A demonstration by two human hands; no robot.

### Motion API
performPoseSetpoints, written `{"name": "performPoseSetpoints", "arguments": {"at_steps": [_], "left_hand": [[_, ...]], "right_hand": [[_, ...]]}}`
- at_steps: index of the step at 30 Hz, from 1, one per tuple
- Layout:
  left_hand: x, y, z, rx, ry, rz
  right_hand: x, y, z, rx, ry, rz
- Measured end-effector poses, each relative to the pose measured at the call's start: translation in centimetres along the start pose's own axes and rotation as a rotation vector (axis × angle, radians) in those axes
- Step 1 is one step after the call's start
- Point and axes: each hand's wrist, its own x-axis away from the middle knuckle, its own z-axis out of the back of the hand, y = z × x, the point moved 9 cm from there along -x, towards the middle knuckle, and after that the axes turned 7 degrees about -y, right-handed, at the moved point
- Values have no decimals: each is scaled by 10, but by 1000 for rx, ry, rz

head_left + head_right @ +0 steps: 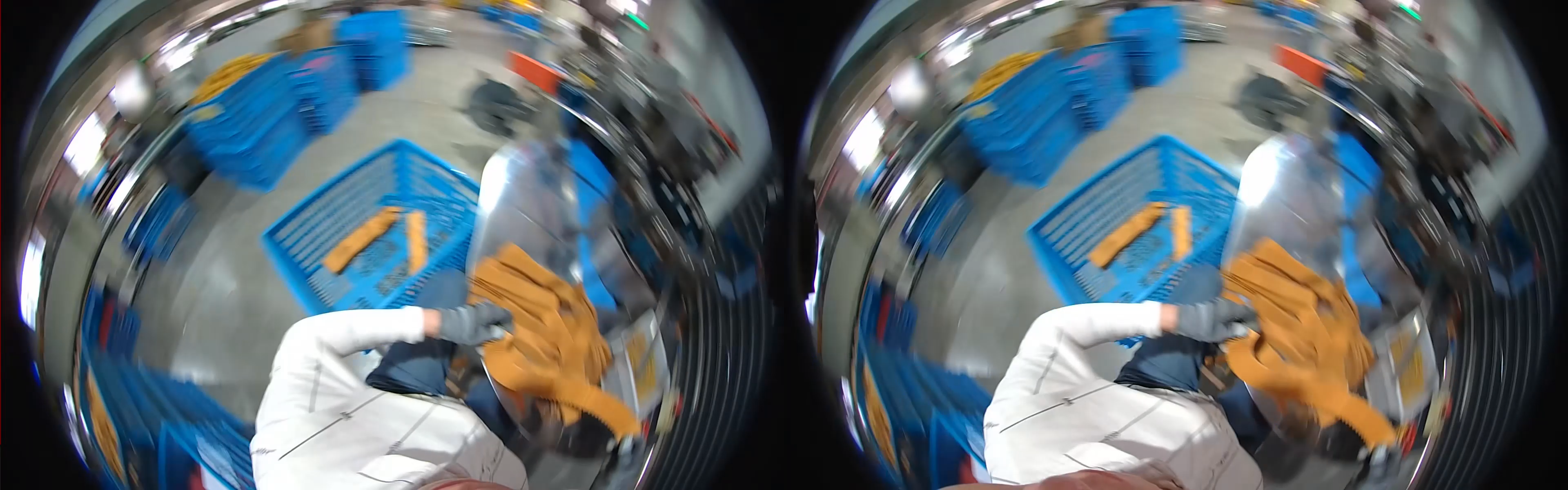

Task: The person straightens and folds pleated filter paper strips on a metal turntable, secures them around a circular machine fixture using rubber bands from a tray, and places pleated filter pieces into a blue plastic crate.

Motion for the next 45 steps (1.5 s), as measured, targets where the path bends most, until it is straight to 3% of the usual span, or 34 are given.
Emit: {"name": "performPoseSetpoints", "arguments": {"at_steps": [2, 4, 5, 7, 16, 17, 21, 22, 31, 38, 41, 45], "left_hand": [[1, -21, 0, -25, 128, 15], [9, -19, -2, 147, 89, 62], [13, -15, -6, 242, 45, 63], [32, -11, -6, 183, 44, 78], [79, 11, 16, -14, 97, 89], [78, 13, 18, -53, 159, -32], [73, -5, -1, 68, 48, 56], [74, -1, -5, 96, 66, 16], [78, -1, -7, 39, 43, -59], [64, -20, 6, 256, 53, 102], [63, 2, 28, -138, 316, -212], [42, -14, 33, -17, 255, -91]], "right_hand": [[-10, -33, -24, 842, -98, 537], [-24, -10, -24, 472, -137, 435], [-29, 48, -22, -143, -35, -223], [-39, 46, -44, -226, -289, -325], [-24, -18, -73, -376, -221, -124], [-21, -21, -74, -397, -223, -101], [-14, -46, -87, -513, -273, 133], [1, -16, -79, -499, -154, -254], [0, -23, -84, -404, -170, -246], [-23, -21, -109, -403, -217, -272], [-31, -16, -115, -414, -236, -288], [-35, -10, -124, -417, -247, -322]]}}
